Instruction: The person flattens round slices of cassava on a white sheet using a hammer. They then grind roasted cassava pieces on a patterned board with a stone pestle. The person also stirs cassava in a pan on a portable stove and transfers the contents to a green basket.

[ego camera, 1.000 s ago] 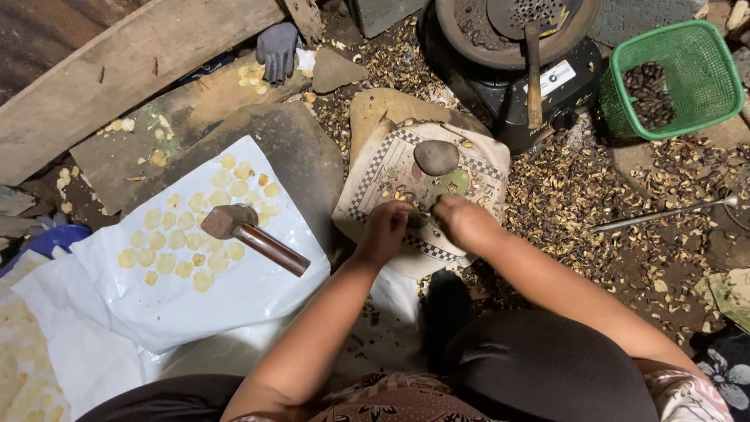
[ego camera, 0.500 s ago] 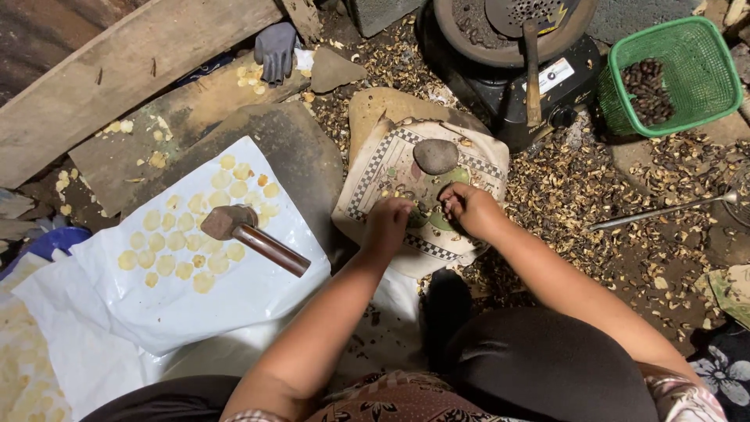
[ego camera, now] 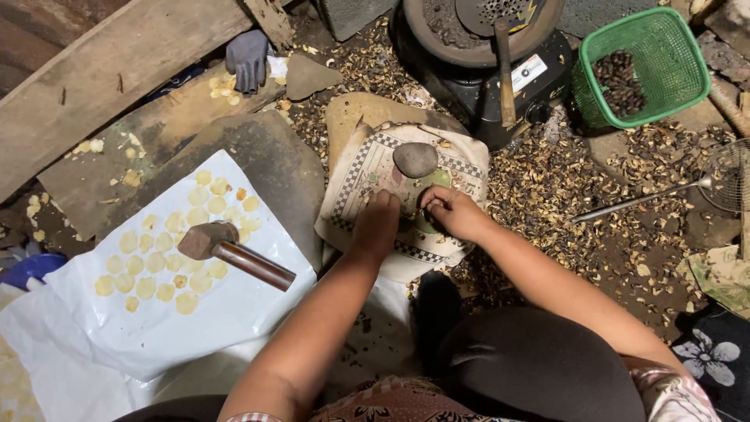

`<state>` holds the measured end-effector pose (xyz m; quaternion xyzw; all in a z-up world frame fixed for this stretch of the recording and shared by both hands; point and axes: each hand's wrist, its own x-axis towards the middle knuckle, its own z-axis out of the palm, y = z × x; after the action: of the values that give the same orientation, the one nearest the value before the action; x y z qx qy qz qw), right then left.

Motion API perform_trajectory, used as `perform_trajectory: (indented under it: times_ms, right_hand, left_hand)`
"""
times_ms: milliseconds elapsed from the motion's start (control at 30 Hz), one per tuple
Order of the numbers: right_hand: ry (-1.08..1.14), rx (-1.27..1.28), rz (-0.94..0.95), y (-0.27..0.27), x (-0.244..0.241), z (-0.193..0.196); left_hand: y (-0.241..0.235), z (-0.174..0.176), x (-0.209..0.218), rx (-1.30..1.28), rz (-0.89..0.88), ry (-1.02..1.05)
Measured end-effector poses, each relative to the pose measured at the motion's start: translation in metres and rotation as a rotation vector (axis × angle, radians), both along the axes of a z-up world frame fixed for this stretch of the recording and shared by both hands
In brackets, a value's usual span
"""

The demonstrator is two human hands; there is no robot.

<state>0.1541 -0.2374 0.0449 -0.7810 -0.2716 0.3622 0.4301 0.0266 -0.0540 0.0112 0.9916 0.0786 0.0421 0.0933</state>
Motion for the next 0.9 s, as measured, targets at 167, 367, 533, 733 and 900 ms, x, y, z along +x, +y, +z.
perform_trajectory:
  times_ms: [167,367,533,733,900]
  right_hand:
    - [0.306,0.09,-0.022,-0.002,0.001,-0.005]
    - [0.316,0.072,0.017,0.003,-0.009,0.013]
    - [0.176,-0.106,0.001,0.005,-0.03,-0.002]
    - [0.527,0.153,-0.151,0.011,-0.037,0.022]
    - [0.821,0.344,-0.246,0.005,-0.042,0.01]
  left_hand:
    - [-0.01,0.041,-0.001,-0.7,0.293,0.0]
    - [-0.003,-0.022,-0.025,-1.007,0.576,-0.016]
    - [-0.031,-0.009,-0.031,-1.597,0.703,-0.028]
    - [-0.042,0.014,-0.033,-1.818,0.652,-0.057]
    - [-0.035,-0.029,-0.033,-1.428,0.477,-0.04]
